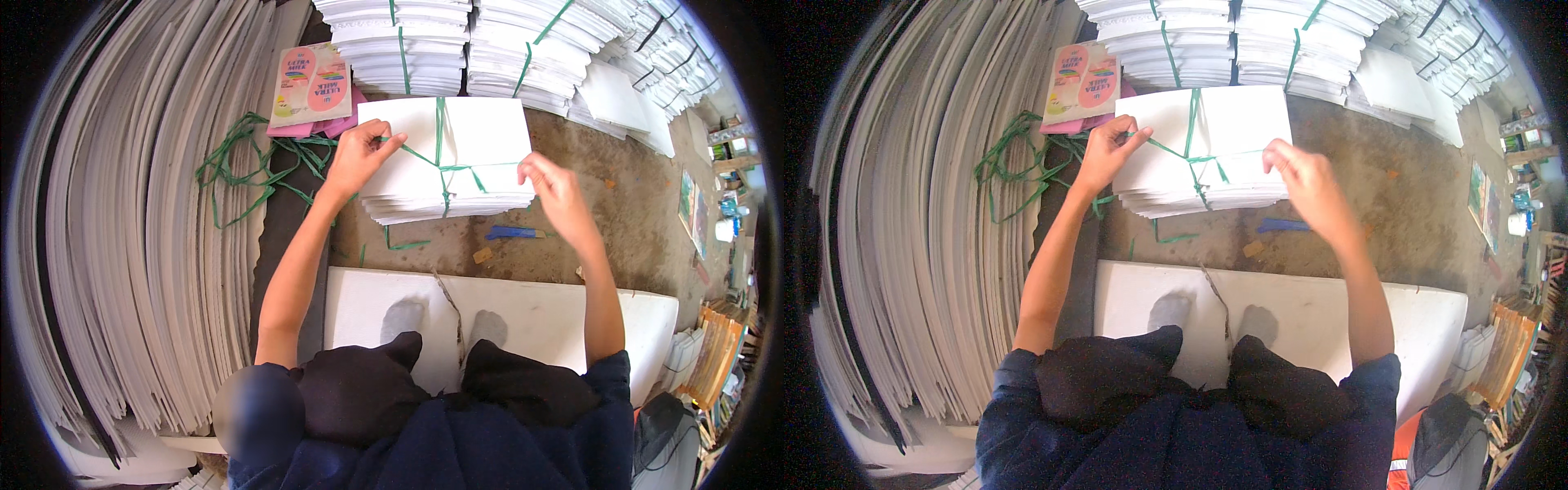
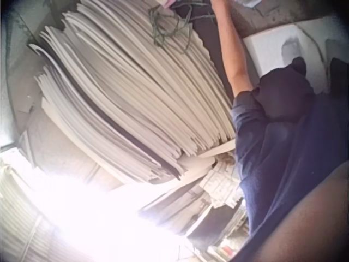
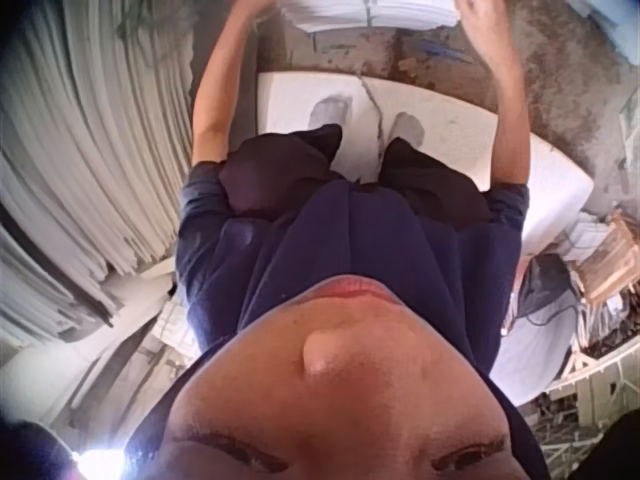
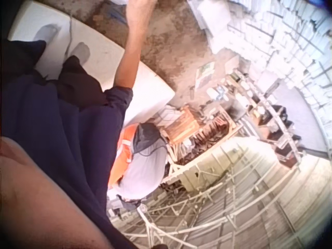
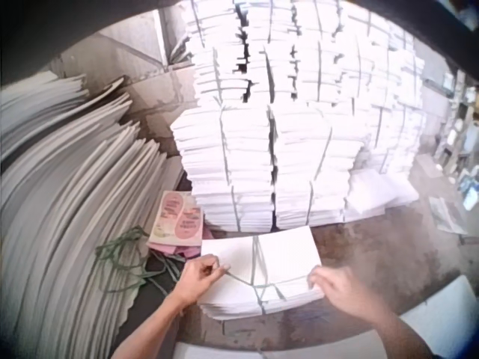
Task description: The person gathers loose white paper sheets into a stack, aligns them, and ties them with green plastic straps. They then cut the excess strap and place the finished bundle aside before repeating the process with another stack.
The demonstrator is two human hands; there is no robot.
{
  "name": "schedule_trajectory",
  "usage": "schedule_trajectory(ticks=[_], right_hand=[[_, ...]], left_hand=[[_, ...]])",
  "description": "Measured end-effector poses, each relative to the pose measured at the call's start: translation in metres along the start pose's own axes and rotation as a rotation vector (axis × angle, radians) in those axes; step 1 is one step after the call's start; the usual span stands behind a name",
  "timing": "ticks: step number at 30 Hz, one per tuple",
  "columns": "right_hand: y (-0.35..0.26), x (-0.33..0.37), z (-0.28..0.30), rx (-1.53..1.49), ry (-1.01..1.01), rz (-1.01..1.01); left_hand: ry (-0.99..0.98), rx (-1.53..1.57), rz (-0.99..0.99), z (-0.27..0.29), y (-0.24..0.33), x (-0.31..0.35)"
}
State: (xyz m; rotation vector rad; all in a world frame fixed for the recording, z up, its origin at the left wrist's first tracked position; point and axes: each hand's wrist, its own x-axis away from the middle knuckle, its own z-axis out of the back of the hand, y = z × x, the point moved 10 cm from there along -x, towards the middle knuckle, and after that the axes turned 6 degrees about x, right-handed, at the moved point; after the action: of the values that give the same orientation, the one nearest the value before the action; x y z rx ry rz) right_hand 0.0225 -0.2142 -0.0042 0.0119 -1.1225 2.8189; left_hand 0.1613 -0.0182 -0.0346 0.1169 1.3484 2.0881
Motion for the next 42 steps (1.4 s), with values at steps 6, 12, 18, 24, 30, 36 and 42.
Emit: schedule_trajectory(ticks=[6,12,18,24,30,36,42], right_hand=[[0.094,-0.034,0.027,0.022,0.099,-0.095],[0.116,-0.044,0.022,-0.289,0.260,-0.161],[0.098,-0.056,0.029,-0.372,0.151,-0.111],[0.077,-0.077,0.027,-0.170,0.183,-0.015],[0.164,-0.058,0.043,-0.064,0.253,-0.269],[0.185,-0.034,0.021,-0.051,0.293,-0.278],[0.195,-0.031,0.027,-0.077,0.312,-0.340]], left_hand=[[0.020,0.043,0.150,0.028,-0.049,-0.006],[0.063,0.147,0.172,0.031,-0.046,-0.021],[0.139,0.250,0.185,0.031,-0.050,-0.038],[0.068,-0.100,0.131,0.007,-0.036,-0.073],[0.237,-0.180,0.094,0.034,-0.063,-0.041],[0.268,-0.012,0.194,0.028,-0.091,0.002],[0.328,0.214,0.203,0.045,-0.104,0.014]])
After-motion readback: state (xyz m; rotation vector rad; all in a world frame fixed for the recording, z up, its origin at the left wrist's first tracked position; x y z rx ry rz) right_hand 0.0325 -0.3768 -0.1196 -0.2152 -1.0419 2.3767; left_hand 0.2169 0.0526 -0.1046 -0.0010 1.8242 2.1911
